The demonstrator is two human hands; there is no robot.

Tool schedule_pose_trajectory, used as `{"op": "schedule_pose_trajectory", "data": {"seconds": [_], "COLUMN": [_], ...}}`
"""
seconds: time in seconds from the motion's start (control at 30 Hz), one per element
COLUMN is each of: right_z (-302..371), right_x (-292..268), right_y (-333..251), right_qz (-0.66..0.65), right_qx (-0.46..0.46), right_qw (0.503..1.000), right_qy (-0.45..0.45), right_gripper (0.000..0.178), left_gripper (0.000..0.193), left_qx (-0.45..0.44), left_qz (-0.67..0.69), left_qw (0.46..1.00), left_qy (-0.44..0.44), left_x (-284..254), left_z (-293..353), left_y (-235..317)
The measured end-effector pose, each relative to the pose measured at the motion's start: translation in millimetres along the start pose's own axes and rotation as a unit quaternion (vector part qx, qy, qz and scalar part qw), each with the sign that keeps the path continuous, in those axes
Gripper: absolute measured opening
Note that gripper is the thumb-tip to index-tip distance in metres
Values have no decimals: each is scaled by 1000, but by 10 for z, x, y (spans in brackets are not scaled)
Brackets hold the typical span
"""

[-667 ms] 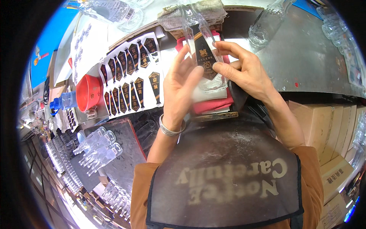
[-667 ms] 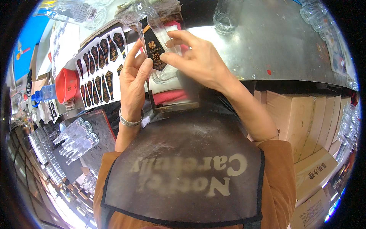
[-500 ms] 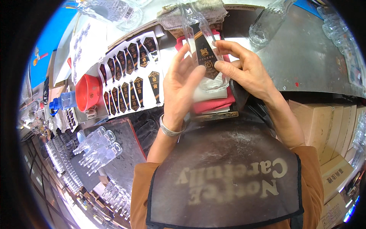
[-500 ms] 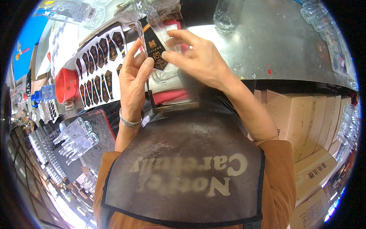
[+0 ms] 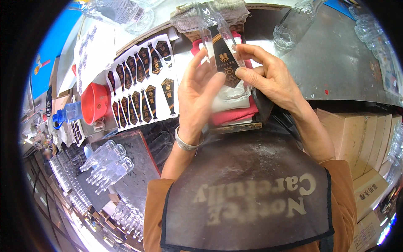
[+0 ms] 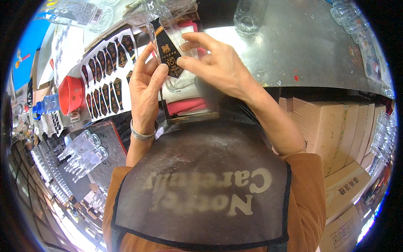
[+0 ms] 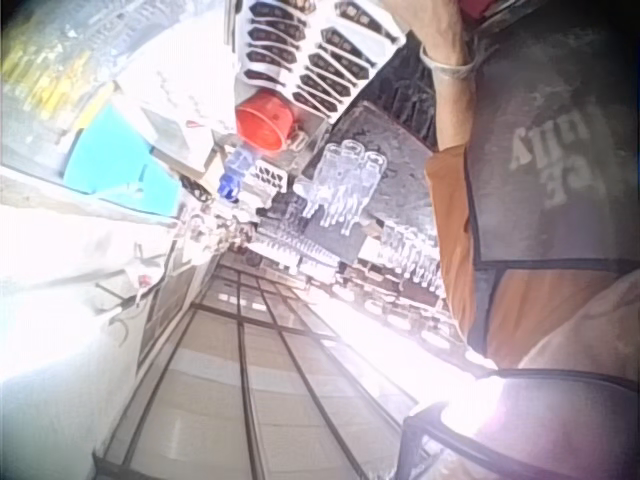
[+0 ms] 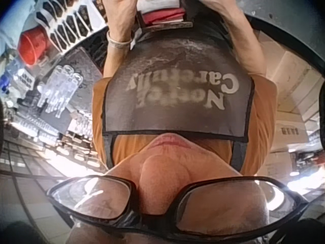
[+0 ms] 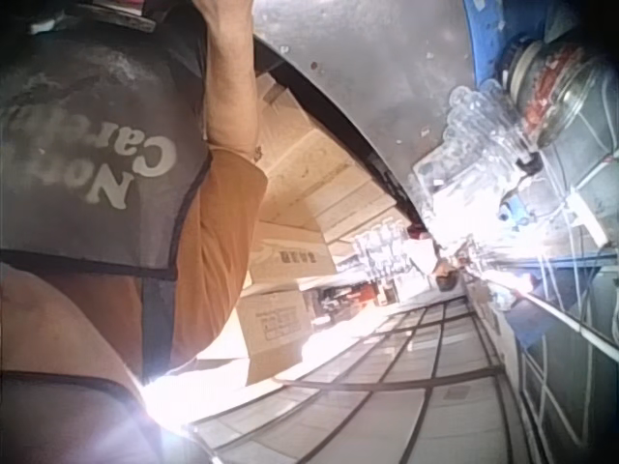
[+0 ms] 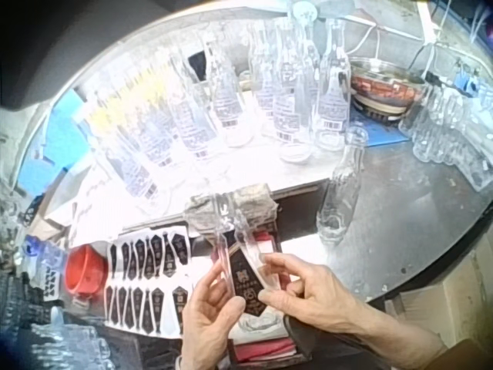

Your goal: The person repeatedly picks up clear plastic bottles, places a rectangular label on each bottle, and wipes the label with a dark cloth. The person then sets the labeled bottle aside and repeats the process with the next bottle.

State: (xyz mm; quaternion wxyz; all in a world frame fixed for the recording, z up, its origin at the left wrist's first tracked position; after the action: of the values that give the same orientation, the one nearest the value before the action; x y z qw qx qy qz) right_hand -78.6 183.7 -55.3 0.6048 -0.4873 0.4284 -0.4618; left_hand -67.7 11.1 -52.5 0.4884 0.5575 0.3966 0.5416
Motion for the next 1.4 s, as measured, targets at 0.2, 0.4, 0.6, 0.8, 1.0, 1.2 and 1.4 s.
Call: {"op": "schedule_pose_trajectory", "data": {"seconds": [0.2, 0.4, 0.6, 0.8, 1.0, 1.2, 1.4], "right_z": [-4, -3, -108, -245, -224, -227, -465], "right_x": [-7, -3, -96, -62, -15, -24, -127], "right_y": [1, 5, 23, -76, -163, -144, -242], "right_qz": [11, -15, -41, -11, 59, 56, 88], "right_qx": [-11, 11, 42, -2, 23, 24, -35], "right_qw": [1000, 1000, 998, 1000, 998, 998, 995], "right_qy": [0, -18, -23, 7, -5, -3, 19], "right_gripper": [57, 58, 56, 57, 56, 56, 46], "left_gripper": [64, 64, 68, 58, 55, 56, 58], "left_qx": [-3, -3, 123, 229, 243, 245, 217], "left_qz": [-2, -3, -114, -302, -392, -399, -288], "left_qw": [1000, 1000, 986, 925, 886, 883, 932], "left_qy": [4, 3, 5, -24, -37, -38, -25], "left_x": [6, 9, -36, 88, 150, 164, 122], "left_z": [3, 4, -67, -285, -333, -343, -345], "left_y": [-1, 2, 221, 452, 477, 471, 433]}}
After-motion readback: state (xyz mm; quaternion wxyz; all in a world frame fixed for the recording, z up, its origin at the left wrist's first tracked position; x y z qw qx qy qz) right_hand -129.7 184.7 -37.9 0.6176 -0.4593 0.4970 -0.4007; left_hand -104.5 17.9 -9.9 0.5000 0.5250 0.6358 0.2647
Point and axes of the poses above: each hand's wrist, its own z-axis away from the middle knuckle, its own x-axis out of the palm, y = z × x, the point moved 7 cm from there along -z, towards the middle knuckle, and after that the axes turned 6 degrees about x, right-handed, at the moved point
